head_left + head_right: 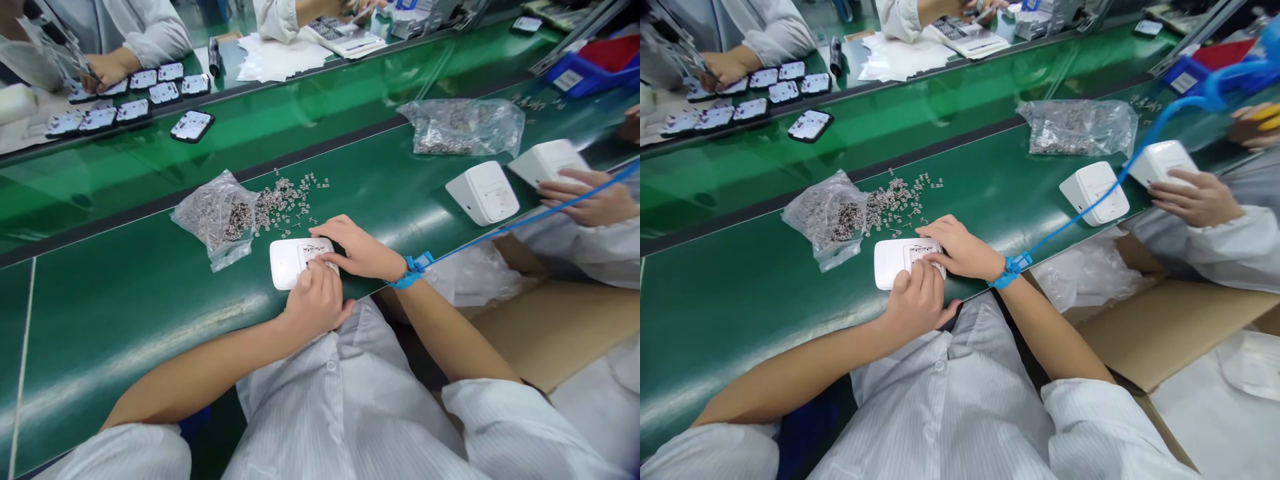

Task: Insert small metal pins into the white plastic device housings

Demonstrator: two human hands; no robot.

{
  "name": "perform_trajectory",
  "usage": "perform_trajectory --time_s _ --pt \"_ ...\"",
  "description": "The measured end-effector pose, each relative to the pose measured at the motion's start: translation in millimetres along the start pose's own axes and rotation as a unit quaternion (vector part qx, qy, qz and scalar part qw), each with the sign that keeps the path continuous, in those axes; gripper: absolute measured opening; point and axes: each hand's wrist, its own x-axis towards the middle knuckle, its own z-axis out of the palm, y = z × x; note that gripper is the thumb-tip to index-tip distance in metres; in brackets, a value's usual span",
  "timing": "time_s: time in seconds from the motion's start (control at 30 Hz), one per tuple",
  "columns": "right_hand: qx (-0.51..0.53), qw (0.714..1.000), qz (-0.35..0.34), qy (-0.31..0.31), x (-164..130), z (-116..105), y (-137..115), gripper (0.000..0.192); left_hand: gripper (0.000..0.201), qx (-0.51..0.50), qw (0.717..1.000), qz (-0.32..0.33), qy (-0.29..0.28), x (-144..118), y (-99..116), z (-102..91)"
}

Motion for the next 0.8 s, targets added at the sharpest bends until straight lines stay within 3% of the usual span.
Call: perform_trajectory --time_s 0.27,0.4,0.5,0.6,0.67,0.8 --pt "-0.069 0.997 -0.001 -0.040 15 6 -4 0.044 0.056 -0.008 1.000 0.013 0.006 3 -7 1.3" --pt "-0.097 0.995 -0.011 0.004 4 -7 -4 0.046 0.046 -0.006 1.000 0.006 -0.015 -10 -10 -11.9" --pt "-0.195 0.966 0.087 0.149 -25 -26 12 0.046 0.038 0.006 0.999 -0.041 -0.020 -43 -21 -29.6" --pt "-0.309 0.871 0.258 0.282 -60 -37 30 0.050 0.027 0.034 0.990 -0.137 -0.026 -96 -49 -48.0" --pt "-0.338 0.840 0.308 0.291 -77 -35 33 0.055 0.027 0.068 0.980 -0.179 -0.046 -136 -79 -57.8" --pt "-0.321 0.856 0.314 0.256 -82 -12 10 0.062 0.044 0.145 0.934 -0.319 -0.067 -193 -141 -66.5"
